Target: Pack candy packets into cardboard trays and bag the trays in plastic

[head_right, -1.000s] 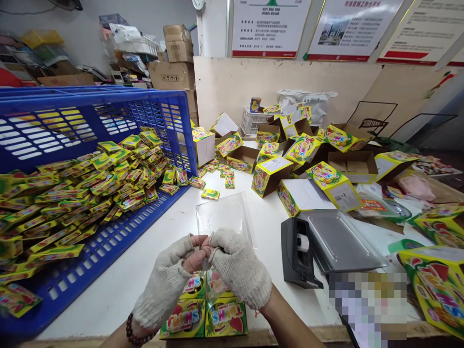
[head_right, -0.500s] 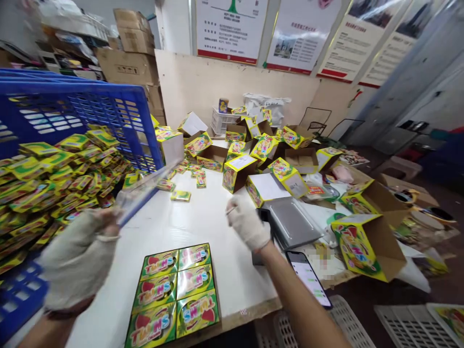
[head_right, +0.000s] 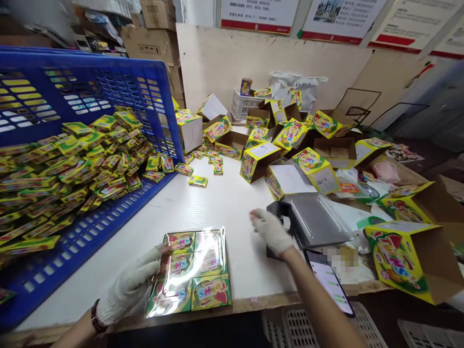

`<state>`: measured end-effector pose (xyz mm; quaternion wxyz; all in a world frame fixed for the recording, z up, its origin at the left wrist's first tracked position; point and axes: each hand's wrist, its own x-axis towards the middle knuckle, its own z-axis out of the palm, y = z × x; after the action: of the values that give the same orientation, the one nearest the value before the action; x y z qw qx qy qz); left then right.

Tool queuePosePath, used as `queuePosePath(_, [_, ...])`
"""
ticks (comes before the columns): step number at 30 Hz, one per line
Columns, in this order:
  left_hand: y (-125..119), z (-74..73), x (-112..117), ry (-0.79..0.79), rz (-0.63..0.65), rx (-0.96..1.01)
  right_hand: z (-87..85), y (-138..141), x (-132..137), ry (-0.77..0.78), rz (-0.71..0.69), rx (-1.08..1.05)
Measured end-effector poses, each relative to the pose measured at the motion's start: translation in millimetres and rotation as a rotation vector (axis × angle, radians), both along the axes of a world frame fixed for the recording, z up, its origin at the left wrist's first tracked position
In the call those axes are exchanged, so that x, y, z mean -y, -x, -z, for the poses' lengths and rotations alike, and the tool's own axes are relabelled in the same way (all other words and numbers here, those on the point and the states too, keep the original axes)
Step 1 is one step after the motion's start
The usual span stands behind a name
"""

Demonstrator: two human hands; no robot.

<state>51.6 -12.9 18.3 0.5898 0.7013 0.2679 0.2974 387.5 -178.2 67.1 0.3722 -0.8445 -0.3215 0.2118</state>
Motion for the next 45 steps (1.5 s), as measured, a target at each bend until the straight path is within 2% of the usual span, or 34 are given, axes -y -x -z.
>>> queuePosePath(2, [4.3, 0.1, -11.8, -0.236, 0.24, -0.039, 21.2, 29.5, -30.2, 0.003, -0.134, -0.197])
queuePosePath(3, [6.0, -1.5, -17.1, -0.315, 0.329, -0.056, 29.2, 39.9, -41.8, 0.025, -0.2, -0.24])
queuePosePath(4, [6.7, -3.8, -21.2, -0.351, 0.356, -0.075, 35.1, 47.1, -50.5, 0.047, -0.25, -0.261])
queuePosePath(5, [5.9, -6.3, -24.1, -0.361, 0.334, -0.108, 39.1, 51.5, -56.1, 0.064, -0.287, -0.263])
queuePosePath(6, [3.1, -8.8, -25.8, -0.358, 0.261, -0.146, 41.4, 53.6, -58.9, 0.074, -0.311, -0.259])
queuePosePath(9, [-16.8, -10.8, -28.7, -0.26, -0.075, -0.295, 42.6, 52.2, -57.6, 0.079, -0.323, -0.257])
queuePosePath(10, [-25.7, -8.9, -30.0, -0.206, -0.142, -0.335, 42.2, 51.1, -55.9, 0.083, -0.325, -0.263])
queuePosePath(13, [-46.7, 2.5, -35.4, -0.108, -0.164, -0.394, 40.9, 50.1, -51.8, 0.102, -0.332, -0.298])
queuePosePath(16, [-49.2, 12.6, -39.6, -0.133, -0.161, -0.399, 40.1, 50.5, -50.1, 0.118, -0.328, -0.34])
queuePosePath(18, [-44.2, 12.5, -41.2, -0.169, -0.152, -0.409, 39.0, 49.9, -50.2, 0.125, -0.323, -0.357])
queuePosePath(20, [-42.2, 5.8, -40.3, -0.217, -0.137, -0.427, 37.1, 48.7, -50.9, 0.134, -0.321, -0.361])
queuePosePath(21, [-44.5, 0.8, -38.0, -0.264, -0.121, -0.437, 36.0, 48.1, -51.5, 0.14, -0.32, -0.357])
queuePosePath(23, [-57.2, -10.0, -27.8, -0.48, -0.019, -0.466, 34.0, 47.6, -53.1, 0.152, -0.319, -0.342])
queuePosePath(26, [-90.0, -19.6, 0.6, -0.945, 0.301, -0.502, 32.7, 49.4, -55.1, 0.162, -0.308, -0.314])
queuePosePath(28, [-110.2, -20.0, 21.7, -1.089, 0.39, -0.533, 33.1, 53.3, -53.6, 0.159, -0.287, -0.297])
queuePosePath(31, [-124.6, -17.2, 42.1, -1.111, 0.331, -0.58, 33.3, 64.2, -40.0, 0.15, -0.247, -0.263])
queuePosePath(35, [-122.4, -17.8, 46.2, -1.183, 0.383, -0.596, 32.4, 88.5, 3.9, 0.165, -0.238, -0.268])
queuePosePath(37, [-120.3, -20.3, 46.1, -1.214, 0.418, -0.621, 34.0, 103.2, 29.5, 0.178, -0.21, -0.421])
queuePosePath(40, [-119.3, -24.3, 48.7, -1.212, 0.448, -0.655, 40.4, 126.1, 56.3, 0.131, -0.068, -0.717])
queuePosePath(43, [-119.7, -25.1, 51.6, -1.202, 0.453, -0.667, 47.0, 143.0, 65.5, 0.043, 0.072, -0.874])
queuePosePath(45, [-120.8, -22.3, 51.5, -1.203, 0.453, -0.662, 48.0, 143.6, 69.4, 0.043, 0.095, -0.905])
